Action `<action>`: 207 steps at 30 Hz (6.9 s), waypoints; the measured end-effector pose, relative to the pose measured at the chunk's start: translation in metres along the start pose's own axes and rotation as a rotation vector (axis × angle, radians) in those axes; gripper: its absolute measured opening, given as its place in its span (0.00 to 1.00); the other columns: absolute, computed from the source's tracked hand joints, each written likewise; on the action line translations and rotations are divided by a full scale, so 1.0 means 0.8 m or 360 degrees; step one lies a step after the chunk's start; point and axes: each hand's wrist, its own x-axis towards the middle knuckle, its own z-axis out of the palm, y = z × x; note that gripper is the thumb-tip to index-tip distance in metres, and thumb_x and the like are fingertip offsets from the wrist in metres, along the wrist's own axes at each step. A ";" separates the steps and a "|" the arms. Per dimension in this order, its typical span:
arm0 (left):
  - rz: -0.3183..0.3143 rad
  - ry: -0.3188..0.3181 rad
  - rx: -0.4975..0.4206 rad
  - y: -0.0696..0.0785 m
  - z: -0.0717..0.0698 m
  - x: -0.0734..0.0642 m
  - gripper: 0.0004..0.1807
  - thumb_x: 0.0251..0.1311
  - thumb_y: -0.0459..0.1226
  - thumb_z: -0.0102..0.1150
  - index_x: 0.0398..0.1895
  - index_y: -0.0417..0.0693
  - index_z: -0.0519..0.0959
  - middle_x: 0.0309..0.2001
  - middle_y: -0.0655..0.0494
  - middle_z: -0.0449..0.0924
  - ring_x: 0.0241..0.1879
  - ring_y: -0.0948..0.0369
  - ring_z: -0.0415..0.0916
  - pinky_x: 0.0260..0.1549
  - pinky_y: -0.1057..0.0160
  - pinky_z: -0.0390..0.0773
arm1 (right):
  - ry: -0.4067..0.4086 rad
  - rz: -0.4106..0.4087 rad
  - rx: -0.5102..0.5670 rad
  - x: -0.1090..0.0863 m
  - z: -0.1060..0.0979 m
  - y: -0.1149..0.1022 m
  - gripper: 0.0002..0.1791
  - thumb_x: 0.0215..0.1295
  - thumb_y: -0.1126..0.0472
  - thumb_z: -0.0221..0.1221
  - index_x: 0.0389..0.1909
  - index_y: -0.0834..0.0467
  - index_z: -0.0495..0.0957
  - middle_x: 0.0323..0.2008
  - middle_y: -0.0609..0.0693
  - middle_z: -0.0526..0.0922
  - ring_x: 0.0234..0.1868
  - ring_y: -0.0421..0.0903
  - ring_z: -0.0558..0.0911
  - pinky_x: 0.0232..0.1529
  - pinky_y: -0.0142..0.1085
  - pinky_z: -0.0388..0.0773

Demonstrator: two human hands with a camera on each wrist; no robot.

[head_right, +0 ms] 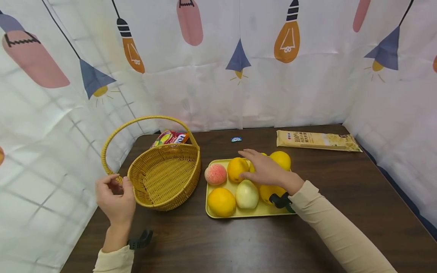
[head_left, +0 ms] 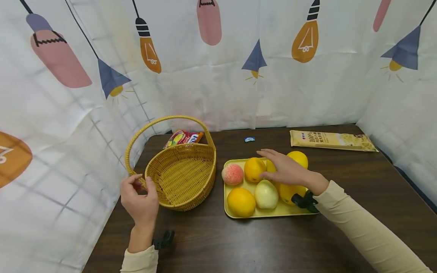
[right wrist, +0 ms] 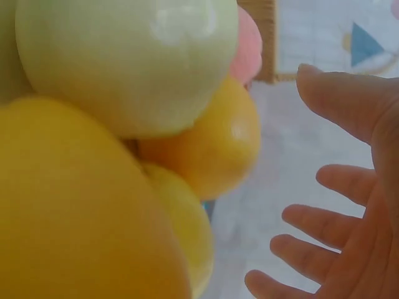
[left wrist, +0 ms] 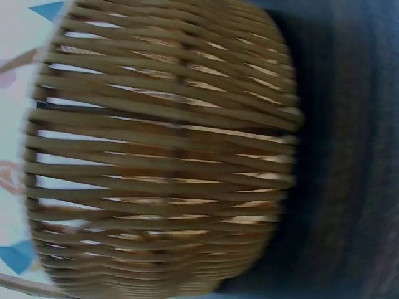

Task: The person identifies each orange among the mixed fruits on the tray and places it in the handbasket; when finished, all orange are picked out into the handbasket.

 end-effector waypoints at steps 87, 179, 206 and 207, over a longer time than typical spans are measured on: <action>-0.1159 -0.0384 -0.0286 -0.103 0.014 -0.031 0.11 0.66 0.35 0.56 0.36 0.35 0.67 0.57 0.45 0.65 0.41 0.63 0.65 0.38 0.67 0.65 | 0.0582 0.0273 0.0755 -0.032 -0.018 0.018 0.41 0.66 0.53 0.62 0.75 0.49 0.54 0.65 0.57 0.65 0.55 0.52 0.72 0.46 0.27 0.75; -0.1055 -0.0507 -0.0287 -0.056 -0.001 -0.012 0.14 0.68 0.36 0.53 0.33 0.30 0.66 0.60 0.35 0.62 0.46 0.65 0.67 0.39 0.70 0.68 | 0.0261 -0.0093 0.0732 0.167 0.180 -0.213 0.45 0.51 0.45 0.70 0.71 0.47 0.63 0.62 0.47 0.72 0.52 0.44 0.75 0.47 0.37 0.75; -0.1079 -0.0499 -0.0324 -0.057 0.000 -0.011 0.13 0.66 0.35 0.54 0.34 0.30 0.66 0.61 0.33 0.62 0.54 0.47 0.65 0.42 0.66 0.67 | 0.0126 0.0193 0.0517 0.223 0.202 -0.235 0.49 0.48 0.45 0.74 0.70 0.53 0.63 0.61 0.50 0.75 0.53 0.48 0.76 0.48 0.38 0.76; -0.1081 -0.0499 -0.0323 -0.057 -0.001 -0.011 0.13 0.66 0.35 0.54 0.34 0.30 0.66 0.61 0.33 0.62 0.54 0.47 0.65 0.42 0.66 0.67 | 0.0117 0.0205 0.0518 0.224 0.203 -0.236 0.49 0.48 0.45 0.74 0.70 0.54 0.63 0.61 0.50 0.75 0.53 0.48 0.76 0.48 0.38 0.76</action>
